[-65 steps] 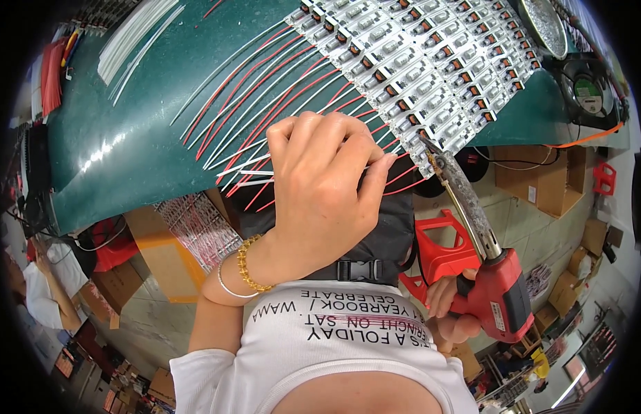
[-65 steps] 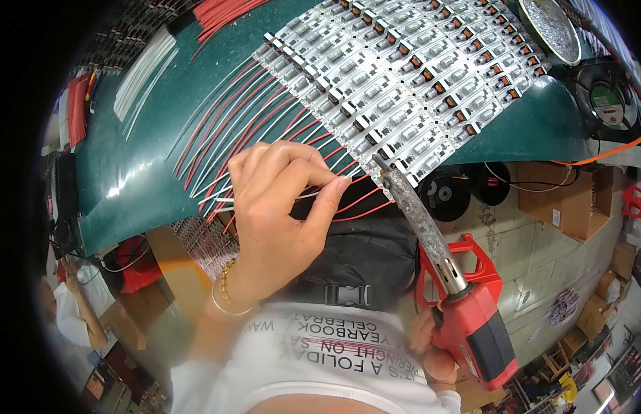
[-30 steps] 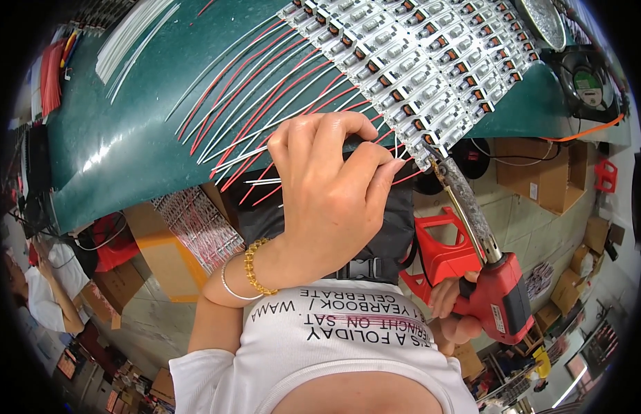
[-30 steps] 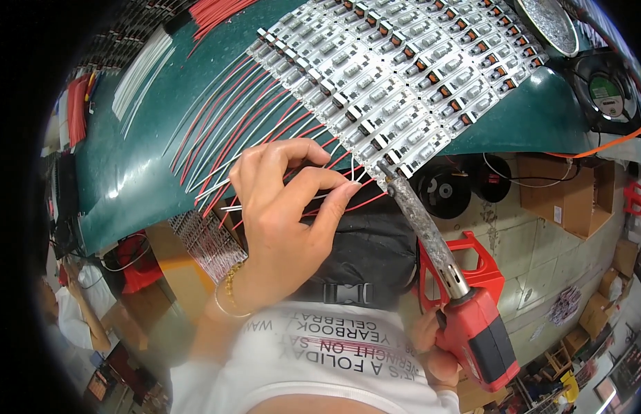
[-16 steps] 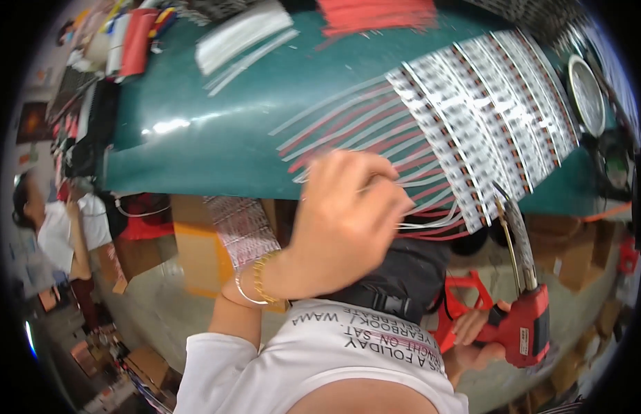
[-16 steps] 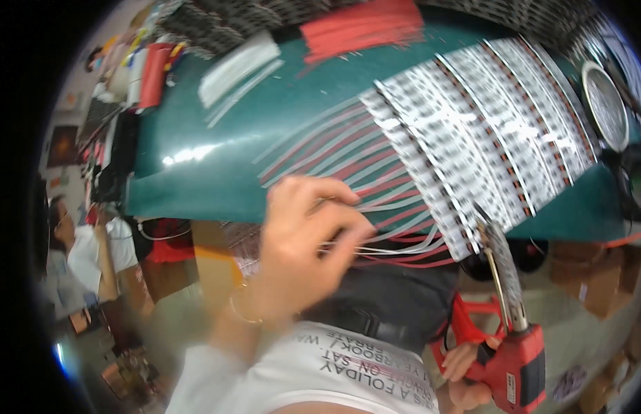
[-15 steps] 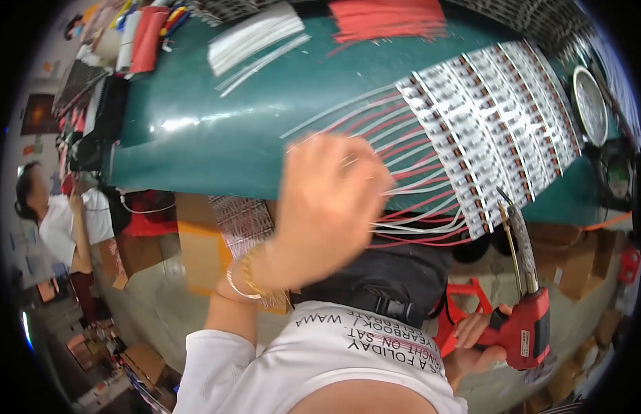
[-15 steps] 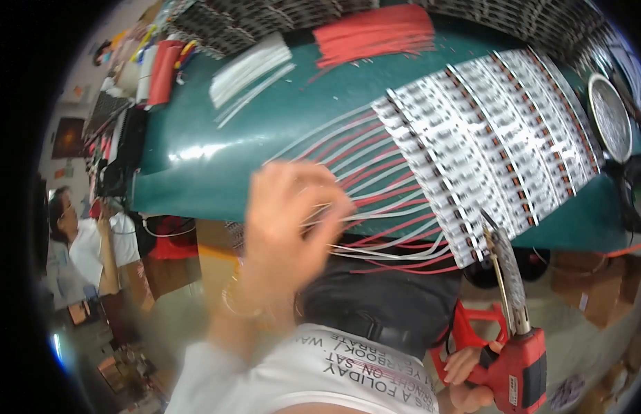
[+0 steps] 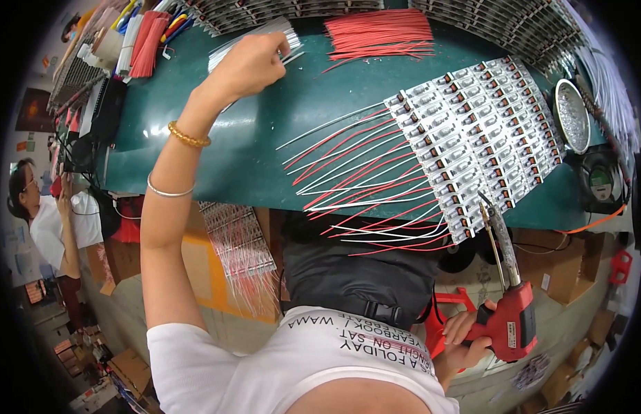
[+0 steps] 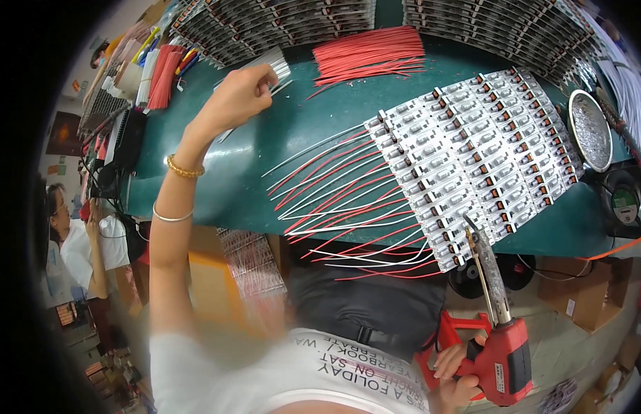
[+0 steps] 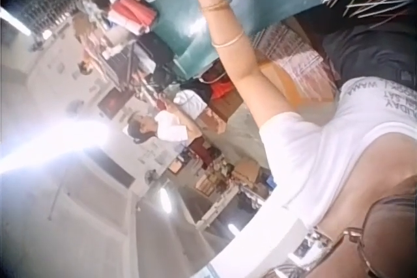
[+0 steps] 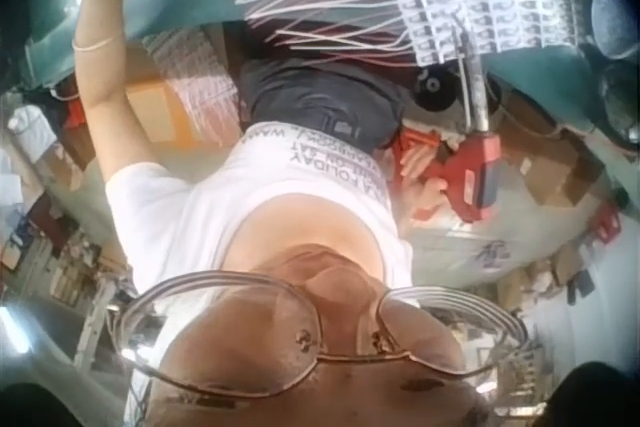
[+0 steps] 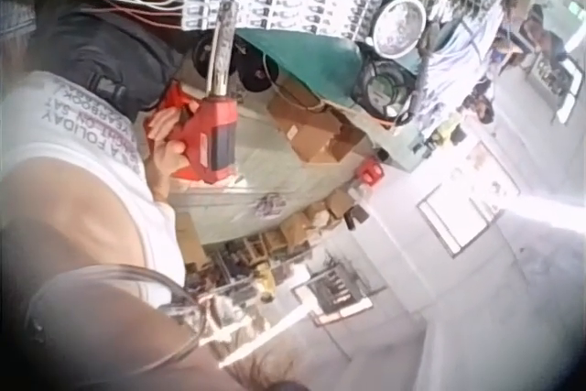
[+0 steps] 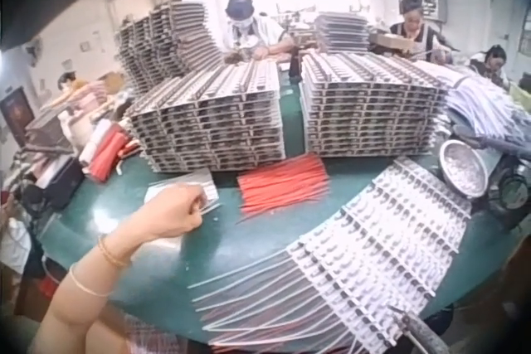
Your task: The person solders wires to electronic components on a circuit board using a soldering iron.
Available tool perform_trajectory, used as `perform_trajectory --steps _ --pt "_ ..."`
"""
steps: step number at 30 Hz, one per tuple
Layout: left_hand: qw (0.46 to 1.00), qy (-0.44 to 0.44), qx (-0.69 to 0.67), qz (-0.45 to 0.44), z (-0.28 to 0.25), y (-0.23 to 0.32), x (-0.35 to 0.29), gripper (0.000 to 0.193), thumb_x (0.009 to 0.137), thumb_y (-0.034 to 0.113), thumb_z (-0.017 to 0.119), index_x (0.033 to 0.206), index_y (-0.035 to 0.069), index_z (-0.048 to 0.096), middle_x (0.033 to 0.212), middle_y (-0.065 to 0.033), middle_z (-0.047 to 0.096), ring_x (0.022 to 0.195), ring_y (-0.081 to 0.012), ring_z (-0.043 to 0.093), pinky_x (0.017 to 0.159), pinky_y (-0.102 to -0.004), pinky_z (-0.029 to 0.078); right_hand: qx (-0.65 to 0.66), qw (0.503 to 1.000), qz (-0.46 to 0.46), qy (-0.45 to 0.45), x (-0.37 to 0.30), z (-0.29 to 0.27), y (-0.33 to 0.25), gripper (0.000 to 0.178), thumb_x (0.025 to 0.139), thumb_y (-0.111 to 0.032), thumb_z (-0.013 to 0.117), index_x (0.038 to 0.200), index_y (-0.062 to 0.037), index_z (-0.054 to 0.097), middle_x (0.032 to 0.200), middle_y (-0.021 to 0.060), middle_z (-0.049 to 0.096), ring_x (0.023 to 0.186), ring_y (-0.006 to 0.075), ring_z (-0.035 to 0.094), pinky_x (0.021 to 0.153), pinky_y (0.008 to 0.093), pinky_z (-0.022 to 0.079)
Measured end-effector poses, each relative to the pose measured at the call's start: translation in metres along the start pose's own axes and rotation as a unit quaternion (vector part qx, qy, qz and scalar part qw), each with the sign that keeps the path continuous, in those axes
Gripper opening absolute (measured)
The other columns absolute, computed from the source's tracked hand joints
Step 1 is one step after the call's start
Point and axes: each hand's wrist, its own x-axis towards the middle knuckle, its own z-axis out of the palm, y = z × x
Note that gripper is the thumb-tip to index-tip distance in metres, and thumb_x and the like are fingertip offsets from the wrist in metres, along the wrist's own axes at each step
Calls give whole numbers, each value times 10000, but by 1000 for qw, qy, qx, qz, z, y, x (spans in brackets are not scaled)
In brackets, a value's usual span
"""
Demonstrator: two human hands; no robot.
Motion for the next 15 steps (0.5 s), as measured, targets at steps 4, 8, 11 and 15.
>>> perform_trajectory --steps 4,8,11,15 --pt "994 104 -11 -14 2 -11 -11 141 794 76 620 907 -7 629 786 -133 646 734 -243 629 692 -333 497 -4 1000 5 5 -1 -3 -2 677 940 -484 506 1307 63 351 514 3 408 384 106 384 404 240 366" --pt "981 182 -6 -72 3 -4 -22 122 844 132 631 887 19 647 831 -119 676 758 -227 661 699 -320 502 -10 1000 4 2 -2 -5 -5 678 943 -482 501 1312 65 346 516 0 408 391 105 389 412 238 368" --pt "967 249 -14 -55 13 -4 -26 108 845 166 620 842 63 651 758 -121 669 696 -284 651 642 -378 494 -10 1000 17 11 -9 -10 -5 697 938 -494 502 1314 71 343 521 -1 413 400 108 397 426 242 378" --pt "946 318 -54 -29 6 33 -40 92 852 118 640 859 26 652 753 -104 670 688 -211 650 627 -305 484 -15 999 35 36 -19 -14 -13 742 916 -530 517 1309 75 344 530 2 430 411 120 420 445 258 398"
